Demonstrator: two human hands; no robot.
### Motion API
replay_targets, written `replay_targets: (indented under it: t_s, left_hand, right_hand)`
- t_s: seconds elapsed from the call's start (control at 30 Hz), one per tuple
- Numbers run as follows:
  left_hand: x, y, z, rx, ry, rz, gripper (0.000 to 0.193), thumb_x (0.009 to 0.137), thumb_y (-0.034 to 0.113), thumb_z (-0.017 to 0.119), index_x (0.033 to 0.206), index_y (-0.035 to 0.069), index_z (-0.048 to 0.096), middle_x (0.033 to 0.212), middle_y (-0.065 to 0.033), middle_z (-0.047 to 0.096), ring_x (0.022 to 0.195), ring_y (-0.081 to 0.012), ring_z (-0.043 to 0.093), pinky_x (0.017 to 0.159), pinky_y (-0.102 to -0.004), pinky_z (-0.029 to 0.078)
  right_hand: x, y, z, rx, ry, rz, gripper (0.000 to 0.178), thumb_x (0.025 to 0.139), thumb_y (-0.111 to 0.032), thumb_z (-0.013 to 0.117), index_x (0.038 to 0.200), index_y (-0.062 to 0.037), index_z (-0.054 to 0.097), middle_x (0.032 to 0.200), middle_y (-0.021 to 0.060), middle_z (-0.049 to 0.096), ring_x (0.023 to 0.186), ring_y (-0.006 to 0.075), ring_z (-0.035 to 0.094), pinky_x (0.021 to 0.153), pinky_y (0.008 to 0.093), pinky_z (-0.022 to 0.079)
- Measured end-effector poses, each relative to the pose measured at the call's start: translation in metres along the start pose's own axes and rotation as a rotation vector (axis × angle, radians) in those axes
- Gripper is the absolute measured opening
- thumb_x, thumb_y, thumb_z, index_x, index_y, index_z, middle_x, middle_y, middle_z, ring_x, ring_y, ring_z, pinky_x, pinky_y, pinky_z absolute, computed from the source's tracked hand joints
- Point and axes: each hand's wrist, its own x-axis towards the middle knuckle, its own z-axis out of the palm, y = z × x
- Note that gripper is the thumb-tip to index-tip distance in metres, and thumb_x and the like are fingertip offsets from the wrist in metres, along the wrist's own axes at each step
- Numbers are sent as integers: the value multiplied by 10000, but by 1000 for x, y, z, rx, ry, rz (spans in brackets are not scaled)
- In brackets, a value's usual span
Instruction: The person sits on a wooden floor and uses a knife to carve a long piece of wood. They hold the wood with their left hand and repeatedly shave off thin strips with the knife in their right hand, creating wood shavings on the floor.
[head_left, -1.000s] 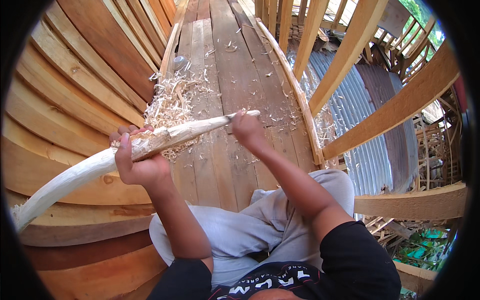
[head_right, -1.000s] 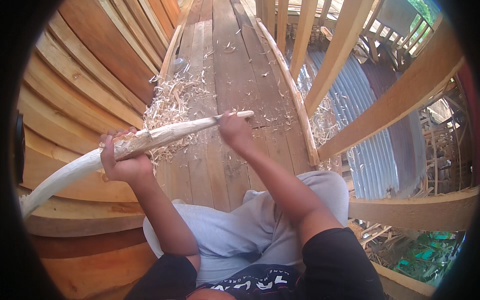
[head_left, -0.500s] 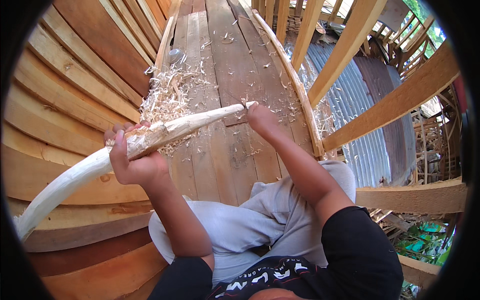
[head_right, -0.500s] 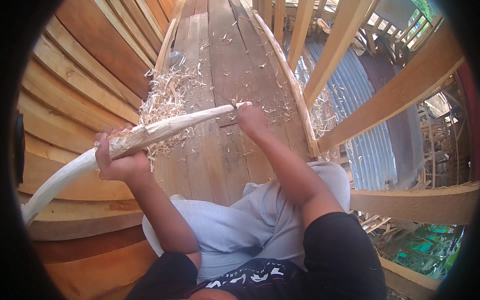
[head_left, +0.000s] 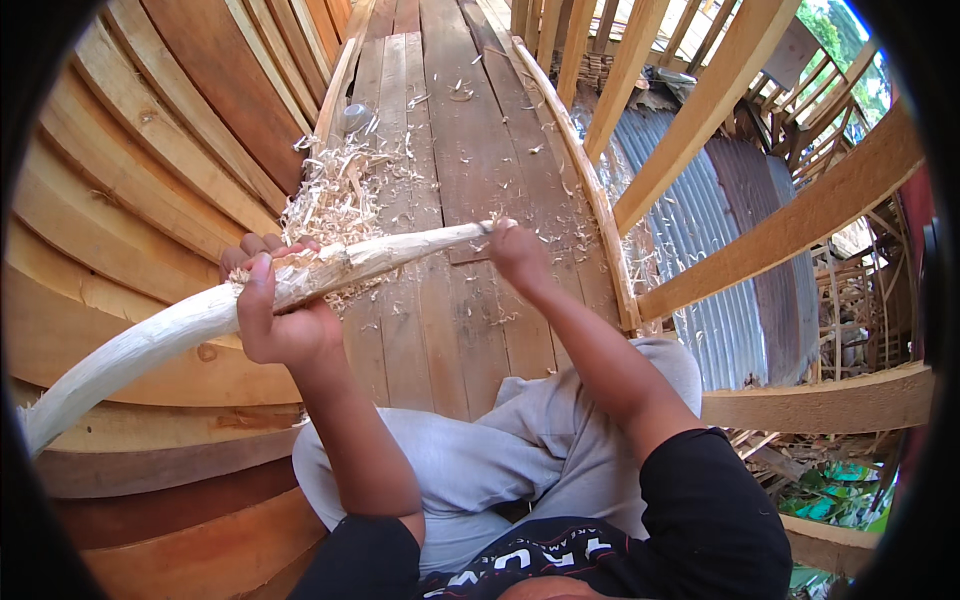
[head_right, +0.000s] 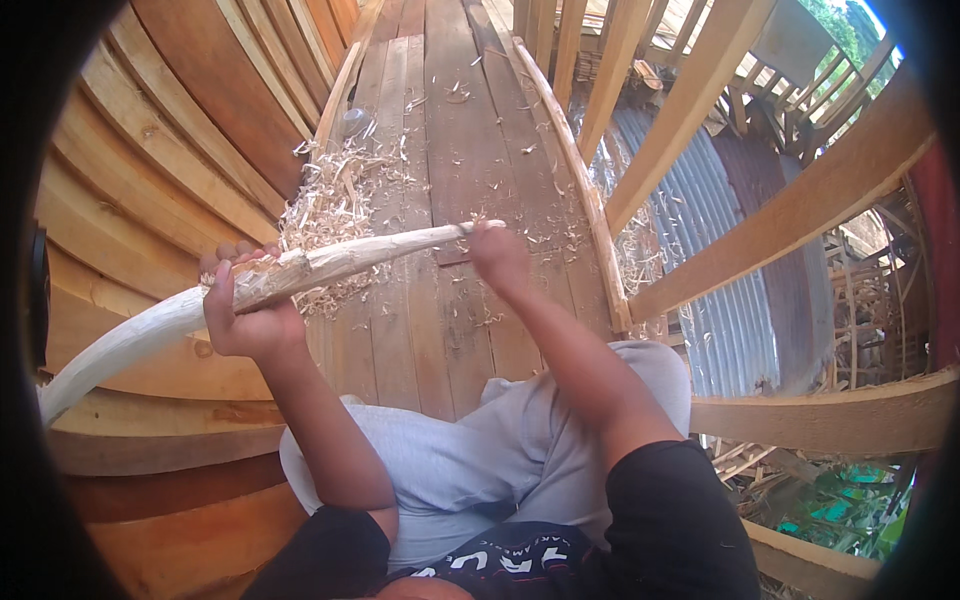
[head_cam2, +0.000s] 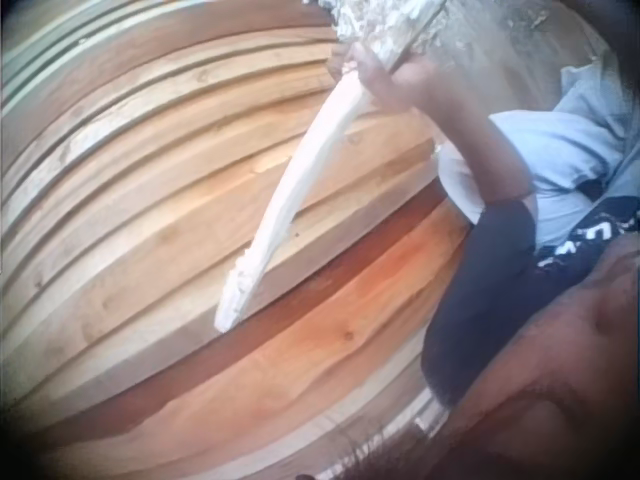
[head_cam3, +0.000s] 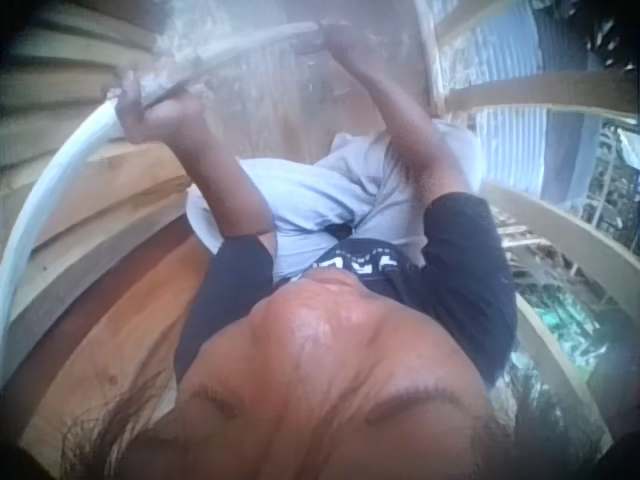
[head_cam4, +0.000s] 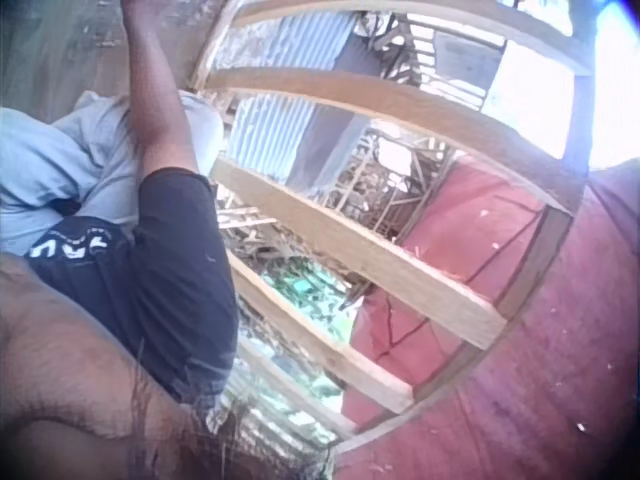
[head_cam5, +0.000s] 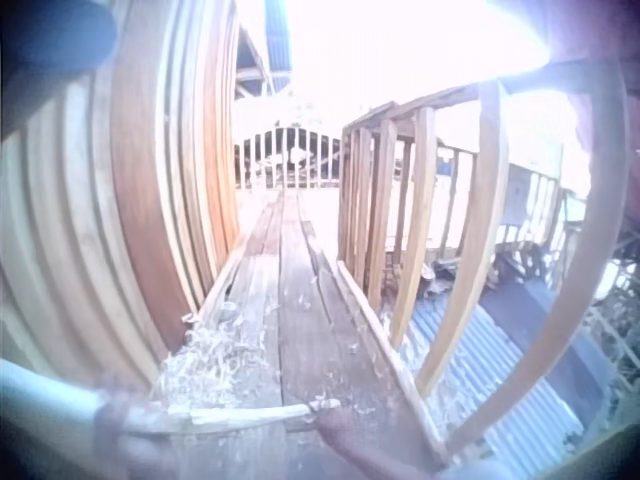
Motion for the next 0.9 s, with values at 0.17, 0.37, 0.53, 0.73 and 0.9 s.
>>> replay_targets:
  t_s: [0.17, 0.37, 0.53, 0.73, 0.9]
  left_hand:
    - [1, -6, -17, -92, -152, 3, 145, 707, 156, 530, 755, 73, 421, 695, -39, 390, 696, -174, 413, 714, -382, 406]
    - [3, -3, -7, -38, -131, -7, 157, 683, 149, 544, 728, 77, 412, 681, -47, 381, 661, -171, 402, 686, -366, 433]
    - [-5, -4, -2, -40, -184, -6, 171, 670, 160, 546, 729, 81, 407, 671, -49, 384, 649, -165, 398, 689, -373, 427]
    - [-3, -1, -14, -29, -164, 26, 140, 687, 161, 525, 734, 71, 428, 679, -49, 409, 677, -165, 403, 701, -378, 402]
    - [0, -7, -6, -49, -173, -8, 155, 690, 181, 531, 739, 77, 426, 684, -43, 417, 691, -161, 407, 705, -369, 394]
  right_hand:
    - [13, 8, 9, -43, 137, 71, 578, 956, -335, 276, 729, 41, 651, 793, 299, 622, 791, 471, 611, 743, 530, 484]
    - [24, 33, -15, -156, 63, 248, 567, 953, -346, 273, 831, 39, 671, 884, 263, 651, 843, 444, 629, 800, 496, 495]
    - [23, 42, -3, -134, 10, 232, 576, 956, -358, 255, 904, 18, 689, 946, 246, 661, 925, 412, 633, 830, 507, 487]
    - [-2, -27, -27, -120, -108, 128, 598, 946, -378, 237, 923, 35, 669, 972, 275, 640, 969, 435, 607, 872, 517, 457]
    - [31, 51, -8, -166, 14, 289, 573, 947, -374, 249, 916, 15, 670, 936, 259, 650, 916, 442, 615, 846, 514, 472]
